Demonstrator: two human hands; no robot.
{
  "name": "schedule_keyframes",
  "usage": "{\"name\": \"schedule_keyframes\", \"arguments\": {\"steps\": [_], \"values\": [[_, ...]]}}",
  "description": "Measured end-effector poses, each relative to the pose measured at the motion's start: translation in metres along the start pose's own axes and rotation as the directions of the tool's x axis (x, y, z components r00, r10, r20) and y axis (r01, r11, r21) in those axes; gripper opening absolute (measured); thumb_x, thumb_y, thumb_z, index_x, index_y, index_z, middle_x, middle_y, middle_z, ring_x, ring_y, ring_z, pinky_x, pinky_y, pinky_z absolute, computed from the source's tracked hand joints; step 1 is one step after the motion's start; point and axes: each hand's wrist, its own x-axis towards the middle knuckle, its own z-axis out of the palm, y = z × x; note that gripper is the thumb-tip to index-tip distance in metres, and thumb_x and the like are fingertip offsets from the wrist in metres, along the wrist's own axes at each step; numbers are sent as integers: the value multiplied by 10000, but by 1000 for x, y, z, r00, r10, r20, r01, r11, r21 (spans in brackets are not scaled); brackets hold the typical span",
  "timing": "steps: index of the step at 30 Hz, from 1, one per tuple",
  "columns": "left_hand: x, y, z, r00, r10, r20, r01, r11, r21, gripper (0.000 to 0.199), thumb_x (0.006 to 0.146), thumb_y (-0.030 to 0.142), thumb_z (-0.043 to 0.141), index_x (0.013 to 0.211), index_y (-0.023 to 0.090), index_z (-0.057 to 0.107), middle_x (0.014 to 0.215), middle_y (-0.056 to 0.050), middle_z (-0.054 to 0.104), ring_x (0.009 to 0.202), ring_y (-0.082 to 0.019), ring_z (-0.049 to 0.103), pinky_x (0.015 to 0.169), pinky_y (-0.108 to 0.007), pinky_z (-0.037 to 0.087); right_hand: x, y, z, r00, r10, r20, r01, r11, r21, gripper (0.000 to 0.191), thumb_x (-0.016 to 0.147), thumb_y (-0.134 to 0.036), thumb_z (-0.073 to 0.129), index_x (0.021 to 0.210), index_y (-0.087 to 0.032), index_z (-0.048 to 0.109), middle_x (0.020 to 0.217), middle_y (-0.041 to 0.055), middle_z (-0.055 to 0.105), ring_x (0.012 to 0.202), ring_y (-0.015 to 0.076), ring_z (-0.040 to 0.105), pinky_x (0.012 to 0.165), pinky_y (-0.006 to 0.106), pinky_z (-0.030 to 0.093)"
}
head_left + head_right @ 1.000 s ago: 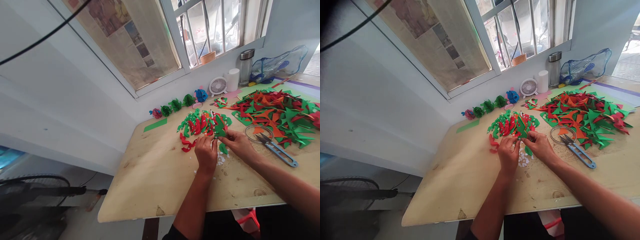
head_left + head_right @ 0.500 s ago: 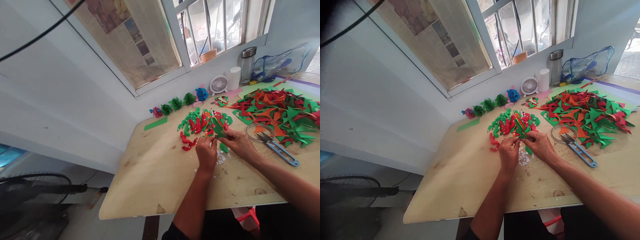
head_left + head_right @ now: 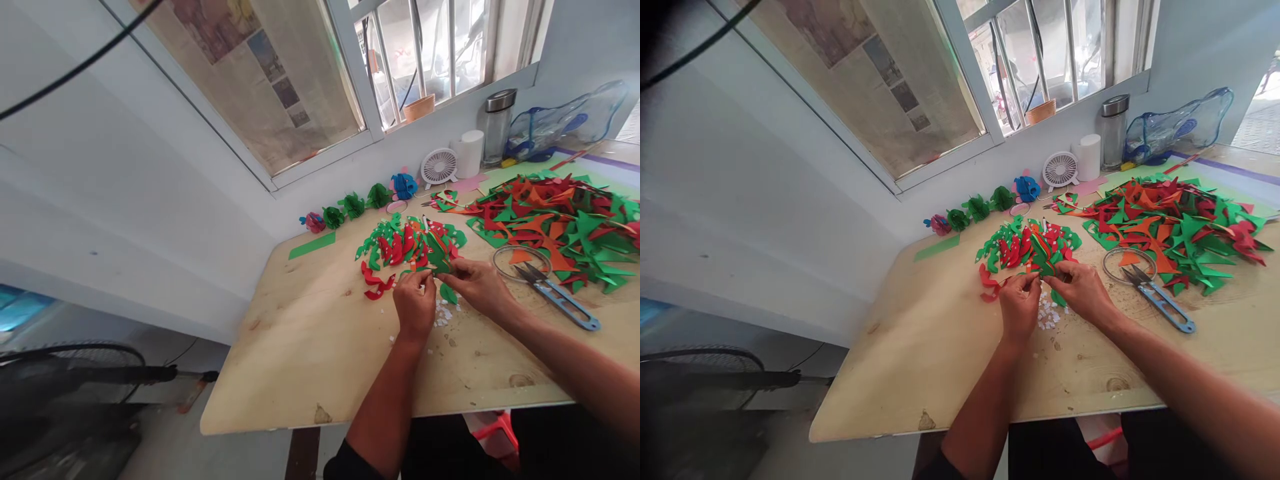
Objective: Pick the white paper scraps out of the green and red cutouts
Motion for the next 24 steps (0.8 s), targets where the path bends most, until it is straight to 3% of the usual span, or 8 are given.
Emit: {"name": "schedule_keyframes", "arguments": {"steps": [13,24], "values": [[2,4,-3,989,-148,33,151,970,-192,142,768,171,597,815,158,730,773,-64,718,737,-166,641,685,-279,506,0,-2,-2,1000,4,18,-4,1000,-11,396,717,-471,543,504,-211,333,501,-50,283,482,99,282,459,249,222],[3,3,-2,990,-140,22,142,973,-181,161,772,145,567,826,156,719,758,-53,708,683,-145,633,644,-257,508,1,-2,-2,995,72,62,-77,994,83,470,698,-565,559,491,-214,325,492,-54,264,475,93,259,438,245,204]]}}
